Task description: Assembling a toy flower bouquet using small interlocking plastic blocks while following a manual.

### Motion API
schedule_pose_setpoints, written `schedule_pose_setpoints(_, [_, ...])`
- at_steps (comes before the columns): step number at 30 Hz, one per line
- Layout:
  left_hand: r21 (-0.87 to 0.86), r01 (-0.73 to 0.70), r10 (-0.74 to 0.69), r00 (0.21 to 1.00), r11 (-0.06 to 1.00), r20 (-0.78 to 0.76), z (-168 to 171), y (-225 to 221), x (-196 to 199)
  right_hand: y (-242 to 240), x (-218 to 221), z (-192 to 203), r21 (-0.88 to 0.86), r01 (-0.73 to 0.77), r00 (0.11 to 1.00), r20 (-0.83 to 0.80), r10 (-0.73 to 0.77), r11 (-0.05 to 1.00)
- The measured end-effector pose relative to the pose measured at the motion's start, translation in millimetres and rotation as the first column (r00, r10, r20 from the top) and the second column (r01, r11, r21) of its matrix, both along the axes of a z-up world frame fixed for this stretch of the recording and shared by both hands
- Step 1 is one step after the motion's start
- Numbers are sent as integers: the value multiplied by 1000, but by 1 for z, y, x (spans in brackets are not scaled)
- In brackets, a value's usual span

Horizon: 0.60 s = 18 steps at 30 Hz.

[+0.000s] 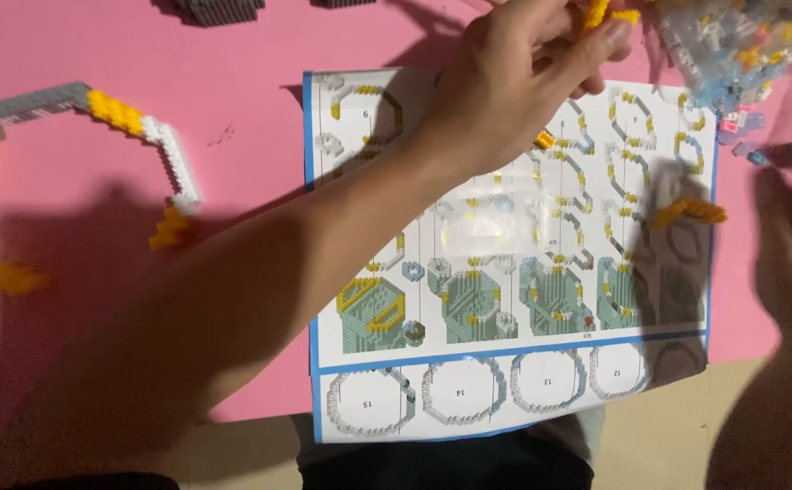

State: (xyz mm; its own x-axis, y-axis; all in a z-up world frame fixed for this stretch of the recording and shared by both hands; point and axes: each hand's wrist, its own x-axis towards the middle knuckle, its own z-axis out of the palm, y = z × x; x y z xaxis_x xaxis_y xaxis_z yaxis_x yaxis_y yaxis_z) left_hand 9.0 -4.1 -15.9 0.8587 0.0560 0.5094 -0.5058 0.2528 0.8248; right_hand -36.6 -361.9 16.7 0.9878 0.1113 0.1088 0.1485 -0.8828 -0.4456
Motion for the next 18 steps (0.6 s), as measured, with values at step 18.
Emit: schedule_pose_setpoints(18, [28,-190,192,974,981,-120,-16,-12,8,102,52,-27,310,-419,820,-273,502,853])
